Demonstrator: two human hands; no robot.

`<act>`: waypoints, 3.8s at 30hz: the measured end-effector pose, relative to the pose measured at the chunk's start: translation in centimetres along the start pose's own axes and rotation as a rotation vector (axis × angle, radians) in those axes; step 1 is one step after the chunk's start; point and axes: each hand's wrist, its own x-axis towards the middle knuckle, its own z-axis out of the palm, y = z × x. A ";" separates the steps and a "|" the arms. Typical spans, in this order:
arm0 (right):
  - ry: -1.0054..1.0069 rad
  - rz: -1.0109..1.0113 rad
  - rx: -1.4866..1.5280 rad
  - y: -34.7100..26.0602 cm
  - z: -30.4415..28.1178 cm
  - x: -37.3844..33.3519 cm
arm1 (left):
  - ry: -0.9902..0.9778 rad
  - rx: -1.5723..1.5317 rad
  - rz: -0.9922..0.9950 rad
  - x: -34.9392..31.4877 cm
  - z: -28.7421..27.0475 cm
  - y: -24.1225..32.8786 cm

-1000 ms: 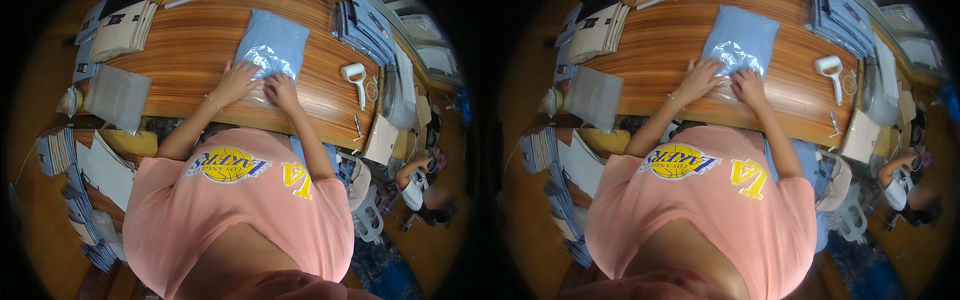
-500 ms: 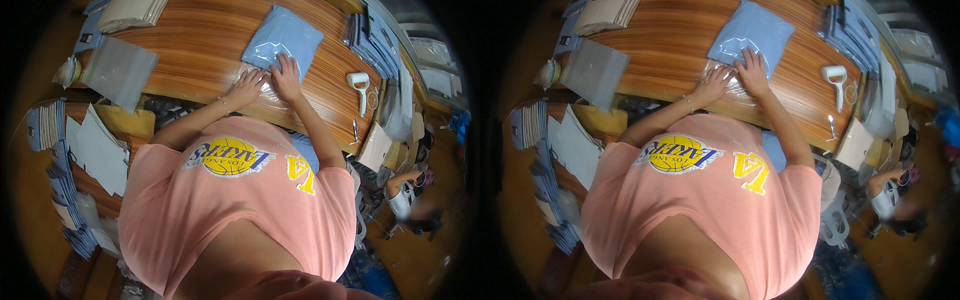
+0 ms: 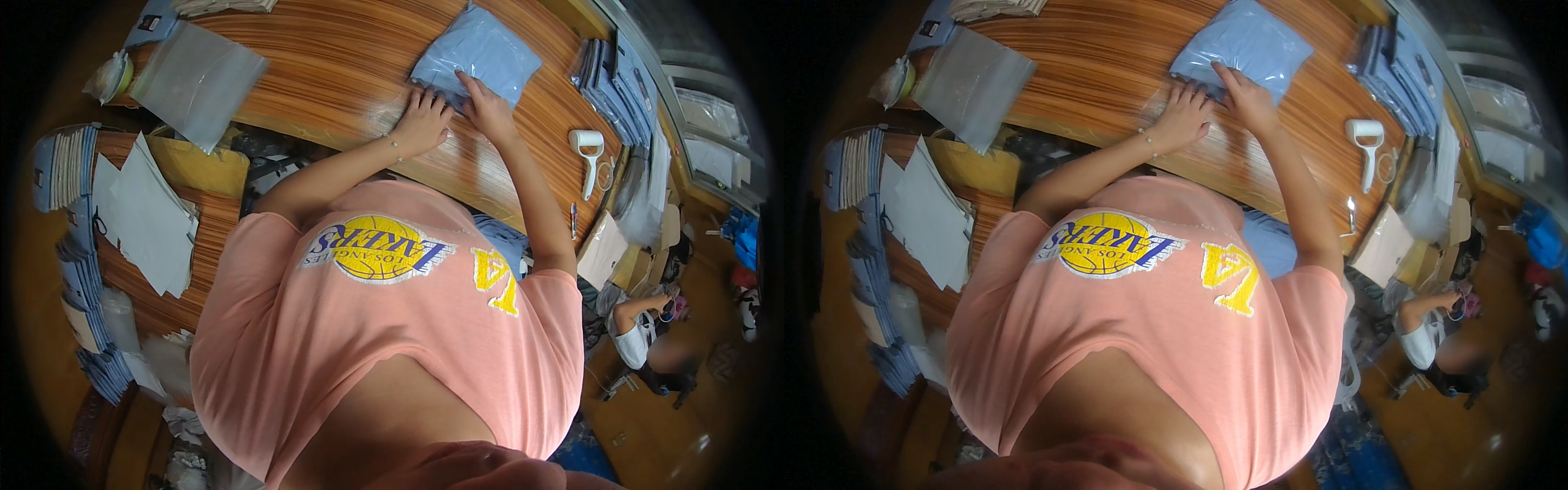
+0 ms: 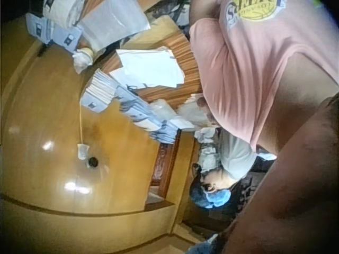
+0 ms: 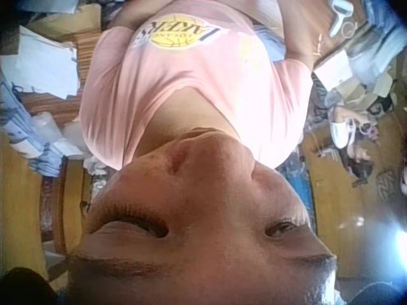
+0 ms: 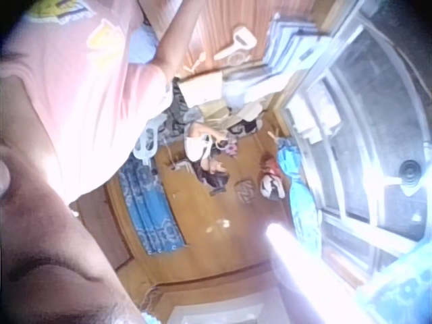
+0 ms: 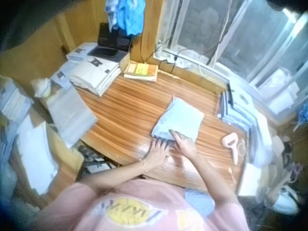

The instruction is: The person picks up a shirt from a stack, spreads it out on a desk, places a cardboard insert inside, folds the sleeves and body around the cardboard, and slides the folded shirt into a plastic garment bag.

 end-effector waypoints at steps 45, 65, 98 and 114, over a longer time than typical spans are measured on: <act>0.138 0.212 0.327 -12.6 10.1 -2.4 | -0.073 -0.490 -0.167 -4.3 -4.7 -9.9; 0.174 0.847 -0.019 -17.8 10.1 -33.2 | 0.033 -0.532 0.010 -5.8 -3.7 -10.5; 0.074 0.138 -0.119 -0.5 2.6 -11.4 | -0.128 0.005 0.584 -1.8 -4.7 -12.5; 0.392 1.001 0.364 1.3 3.6 -5.4 | 0.357 -0.402 -0.428 3.0 -2.2 -8.4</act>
